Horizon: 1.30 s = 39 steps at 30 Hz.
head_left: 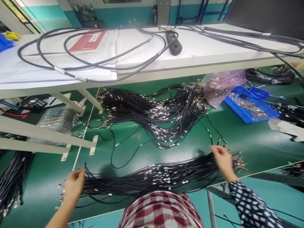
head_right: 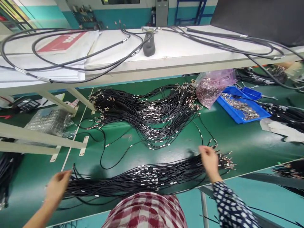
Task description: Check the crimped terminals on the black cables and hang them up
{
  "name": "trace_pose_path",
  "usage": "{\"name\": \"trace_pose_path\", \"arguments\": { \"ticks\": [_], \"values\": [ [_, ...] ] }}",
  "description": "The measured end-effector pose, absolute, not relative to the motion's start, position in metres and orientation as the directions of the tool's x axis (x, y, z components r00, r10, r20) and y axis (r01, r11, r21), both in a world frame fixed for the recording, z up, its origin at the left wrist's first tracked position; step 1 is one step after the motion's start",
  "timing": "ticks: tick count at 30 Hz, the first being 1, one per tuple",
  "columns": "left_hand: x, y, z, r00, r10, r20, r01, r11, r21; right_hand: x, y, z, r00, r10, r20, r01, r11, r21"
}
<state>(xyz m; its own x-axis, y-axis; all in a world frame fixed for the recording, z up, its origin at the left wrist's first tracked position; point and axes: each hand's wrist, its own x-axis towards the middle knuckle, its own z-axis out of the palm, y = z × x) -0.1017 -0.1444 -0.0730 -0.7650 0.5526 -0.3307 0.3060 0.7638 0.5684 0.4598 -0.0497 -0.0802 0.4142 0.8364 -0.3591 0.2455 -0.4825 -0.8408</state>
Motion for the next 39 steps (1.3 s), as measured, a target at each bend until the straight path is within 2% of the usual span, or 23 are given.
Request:
{"name": "trace_pose_path", "arguments": {
  "ticks": [2,4,8,12,16,20,24,27,31,34,37,39],
  "values": [
    [-0.054,-0.122,-0.093,-0.558,0.713,-0.426,0.365,0.671,0.646,0.397,-0.043,-0.104,0.238,0.777,-0.583,0.059,-0.611,-0.79],
    [-0.001,-0.1,-0.113,-0.345,0.797,-0.495,0.372,0.601,0.708,0.335,-0.035,-0.126,0.069,0.7,-0.711,-0.104,-0.704,-0.703],
    [0.076,-0.07,-0.135,-0.084,0.835,-0.543,0.308,0.54,0.783,0.264,-0.019,-0.142,-0.044,0.642,-0.765,-0.396,-0.715,-0.577],
    [0.104,-0.053,-0.124,0.016,0.824,-0.567,0.152,0.559,0.816,0.266,-0.014,-0.125,-0.087,0.654,-0.752,-0.582,-0.645,-0.494],
    [0.119,-0.036,-0.103,0.071,0.805,-0.589,-0.114,0.593,0.797,0.287,-0.026,-0.104,-0.144,0.677,-0.722,-0.65,-0.615,-0.447],
    [0.131,-0.012,-0.089,0.157,0.764,-0.625,-0.409,0.627,0.663,0.305,-0.048,-0.088,-0.204,0.663,-0.72,-0.606,-0.663,-0.439],
    [0.117,0.02,-0.08,0.064,0.745,-0.664,-0.656,0.533,0.535,0.337,-0.059,-0.065,-0.24,0.687,-0.686,-0.547,-0.68,-0.489],
    [0.09,0.045,-0.062,-0.03,0.74,-0.672,-0.779,0.404,0.48,0.364,-0.047,-0.035,-0.229,0.746,-0.625,-0.528,-0.635,-0.564],
    [0.06,0.07,-0.019,-0.06,0.743,-0.666,-0.85,0.312,0.425,0.381,-0.006,0.021,-0.183,0.852,-0.491,-0.502,-0.51,-0.698],
    [0.051,0.077,0.018,-0.088,0.76,-0.644,-0.867,0.26,0.425,0.376,0.018,0.073,-0.133,0.958,-0.253,-0.374,-0.285,-0.883],
    [0.043,0.067,0.045,-0.163,0.788,-0.594,-0.876,0.161,0.454,0.37,0.011,0.13,-0.019,1.0,0.013,-0.311,0.006,-0.951],
    [0.035,0.051,0.054,-0.225,0.8,-0.556,-0.872,0.089,0.481,0.371,-0.01,0.16,0.082,0.979,0.189,-0.171,0.2,-0.965]
  ]
}}
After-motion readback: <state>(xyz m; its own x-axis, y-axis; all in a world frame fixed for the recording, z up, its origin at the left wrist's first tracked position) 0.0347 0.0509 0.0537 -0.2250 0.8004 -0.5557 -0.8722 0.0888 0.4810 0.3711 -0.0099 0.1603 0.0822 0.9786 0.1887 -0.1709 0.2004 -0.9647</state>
